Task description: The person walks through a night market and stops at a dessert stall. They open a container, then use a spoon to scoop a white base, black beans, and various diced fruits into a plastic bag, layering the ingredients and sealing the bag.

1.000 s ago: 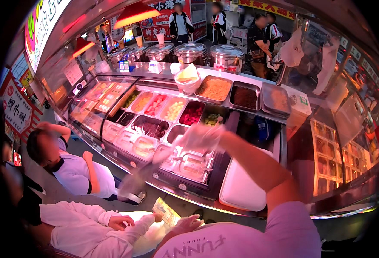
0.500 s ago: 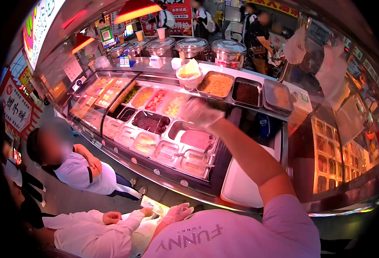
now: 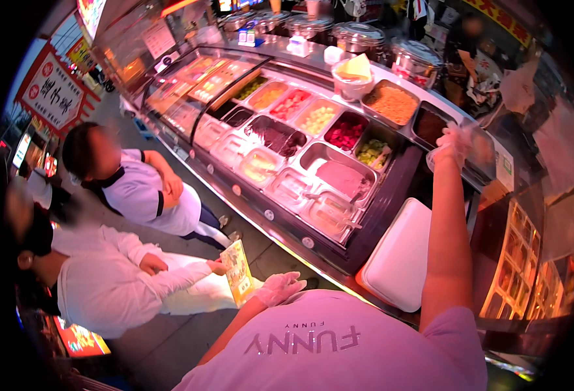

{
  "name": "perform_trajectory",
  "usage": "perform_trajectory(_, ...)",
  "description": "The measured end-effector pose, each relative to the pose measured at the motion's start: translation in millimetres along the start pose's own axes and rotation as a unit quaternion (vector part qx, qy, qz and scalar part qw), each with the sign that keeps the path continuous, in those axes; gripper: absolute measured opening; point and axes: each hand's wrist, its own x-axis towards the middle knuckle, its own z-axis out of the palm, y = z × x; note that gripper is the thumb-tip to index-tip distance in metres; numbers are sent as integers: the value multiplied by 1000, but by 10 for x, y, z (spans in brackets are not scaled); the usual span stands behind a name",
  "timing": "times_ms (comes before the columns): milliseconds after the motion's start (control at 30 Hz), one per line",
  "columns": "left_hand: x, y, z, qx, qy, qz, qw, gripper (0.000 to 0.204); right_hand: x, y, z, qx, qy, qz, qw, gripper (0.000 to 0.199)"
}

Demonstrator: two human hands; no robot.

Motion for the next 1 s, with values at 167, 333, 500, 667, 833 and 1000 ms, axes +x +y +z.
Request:
perform_trajectory(167, 27, -136, 75, 25, 32, 20, 999, 72, -1693, 103, 235, 5, -460, 50, 886, 36)
perform_trajectory(333, 511, -939, -422, -113, 195, 7, 974, 85, -2060, 245, -226, -183, -794, 5, 580, 43)
perform_trajectory(500, 747, -766, -2046, -39, 375, -181, 908, 53, -1635, 87, -629, -225, -584, 39, 779, 47)
perform_trajectory(667, 1189, -1082, -3445, -87, 362, -264, 890, 85, -1094, 113, -740, -77, -174, -41, 981, 31)
perform_trajectory(833, 1592, -1377, -4667, -446, 255, -351, 782, 125, -2246, -205, -273, -234, -304, 3, 924, 55)
perform_trajectory(1000, 2094, -1342, -5276, -456, 472, -327, 680, 114, -1994, -412, -274, -438, -655, -112, 606, 36)
